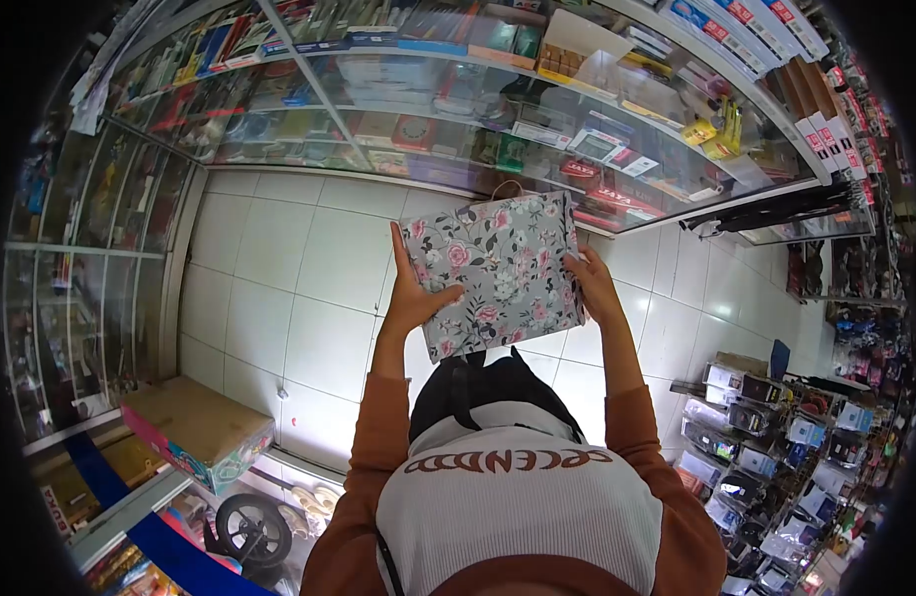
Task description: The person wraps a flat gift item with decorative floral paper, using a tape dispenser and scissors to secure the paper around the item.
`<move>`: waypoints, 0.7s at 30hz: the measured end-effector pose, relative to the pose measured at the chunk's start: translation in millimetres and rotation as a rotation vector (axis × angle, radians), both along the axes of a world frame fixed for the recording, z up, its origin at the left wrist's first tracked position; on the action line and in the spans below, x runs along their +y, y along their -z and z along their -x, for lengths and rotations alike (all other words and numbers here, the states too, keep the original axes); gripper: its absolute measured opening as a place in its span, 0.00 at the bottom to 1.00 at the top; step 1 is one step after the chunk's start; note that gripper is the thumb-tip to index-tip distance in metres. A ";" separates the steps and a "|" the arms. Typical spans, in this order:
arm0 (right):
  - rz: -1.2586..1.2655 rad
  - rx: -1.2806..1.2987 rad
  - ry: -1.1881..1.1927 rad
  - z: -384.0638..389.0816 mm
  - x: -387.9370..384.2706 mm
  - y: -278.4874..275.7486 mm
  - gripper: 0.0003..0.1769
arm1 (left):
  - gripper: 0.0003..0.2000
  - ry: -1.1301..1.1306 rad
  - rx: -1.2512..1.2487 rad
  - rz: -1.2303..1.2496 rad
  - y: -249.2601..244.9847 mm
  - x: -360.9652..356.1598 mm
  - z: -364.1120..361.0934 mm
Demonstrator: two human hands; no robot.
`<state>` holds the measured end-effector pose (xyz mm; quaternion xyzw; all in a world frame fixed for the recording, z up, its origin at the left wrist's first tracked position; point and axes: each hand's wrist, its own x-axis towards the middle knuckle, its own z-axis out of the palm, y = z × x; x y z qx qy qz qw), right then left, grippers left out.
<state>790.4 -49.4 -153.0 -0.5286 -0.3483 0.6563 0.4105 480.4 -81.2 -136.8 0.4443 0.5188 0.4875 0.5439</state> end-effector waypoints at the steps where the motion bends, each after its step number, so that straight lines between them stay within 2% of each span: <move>1: 0.012 -0.007 0.014 0.5 -0.8 -5.9 0.13 | 0.64 0.037 0.135 -0.094 15.5 -0.4 -1.3; 4: 0.049 0.004 -0.036 -21.4 -0.1 9.5 0.14 | 0.56 0.047 -0.217 0.161 31.9 6.2 -2.4; 5: 0.061 0.060 -0.080 -32.4 -2.2 11.2 0.15 | 0.47 -0.051 -0.235 0.346 29.6 1.5 -8.9; 6: 0.049 0.030 -0.094 -38.5 -6.1 16.2 0.15 | 0.43 -0.118 -0.234 0.349 47.7 -1.5 -10.9; 8: -0.005 -0.033 -0.122 -53.7 -5.5 30.3 0.15 | 0.40 -0.204 0.069 0.318 83.8 -8.7 -14.0; 10: -0.019 -0.154 -0.198 -78.3 -2.2 57.5 0.16 | 0.40 -0.313 0.154 0.367 93.1 -21.1 -27.4; 12: -0.134 -0.401 -0.218 -107.8 1.0 110.4 0.16 | 0.41 -0.412 0.195 0.389 127.5 -45.2 -29.4; 14: -0.319 -0.797 -0.248 -138.3 8.0 162.0 0.18 | 0.39 -0.536 0.273 0.391 149.7 -76.5 -40.3; 15: -0.256 -0.899 -0.232 -150.7 12.7 178.0 0.17 | 0.37 -0.645 0.231 0.393 161.2 -93.6 -51.2; 18: -0.323 -0.944 -0.251 -201.1 30.9 230.6 0.15 | 0.31 -0.839 0.234 0.474 198.9 -149.0 -101.6; 21: -0.431 -1.026 -0.235 -242.6 52.5 262.1 0.16 | 0.29 -0.905 0.279 0.583 245.1 -199.8 -175.4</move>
